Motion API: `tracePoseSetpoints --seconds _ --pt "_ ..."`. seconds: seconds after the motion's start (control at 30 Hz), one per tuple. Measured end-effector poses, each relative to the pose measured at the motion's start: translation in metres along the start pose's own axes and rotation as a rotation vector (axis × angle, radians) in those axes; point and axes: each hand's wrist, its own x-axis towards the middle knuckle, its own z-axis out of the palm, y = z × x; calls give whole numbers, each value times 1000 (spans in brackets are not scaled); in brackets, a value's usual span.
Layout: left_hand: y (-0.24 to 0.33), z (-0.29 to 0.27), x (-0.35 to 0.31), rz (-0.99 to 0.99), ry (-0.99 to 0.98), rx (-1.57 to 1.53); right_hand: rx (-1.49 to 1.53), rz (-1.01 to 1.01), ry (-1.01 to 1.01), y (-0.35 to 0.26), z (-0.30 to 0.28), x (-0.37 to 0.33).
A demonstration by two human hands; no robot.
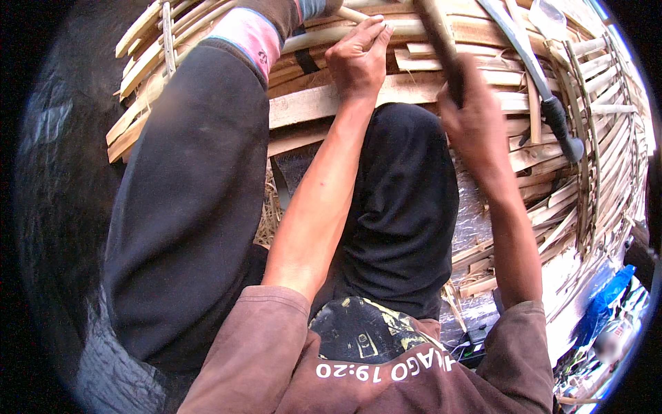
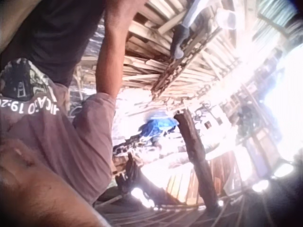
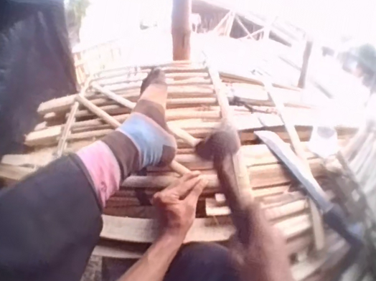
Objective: The person assembles a wood and bamboo structure, using a hammer to drive small nails into the wooden slats and arranging thin wood strips by hand. The person also handles a large knife and moves wood pieces into position while seated.
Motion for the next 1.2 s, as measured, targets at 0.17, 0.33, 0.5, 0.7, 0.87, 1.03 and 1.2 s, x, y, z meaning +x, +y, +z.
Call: tracePoseSetpoints --seconds 0.17,0.33,0.5,0.7,0.87,1.03,1.2 --pt "-4 -2 0 42 3 34 -17 111 -12 -13 -10 3" --pt "-3 -3 1 28 3 22 -28 14 0 -11 -9 0" --pt "7 -3 -2 14 -9 113 -88 20 -33 -2 -1 4" --pt "-2 3 -1 -36 7 -54 -103 -1 -48 12 3 0" --pt "-2 3 4 -46 20 -56 -47 27 -4 -17 -21 9" --pt "1 5 -2 -1 16 -4 -141 34 -59 2 -8 -4" --pt "4 4 1 -18 6 -1 -53 51 46 -14 -19 7"
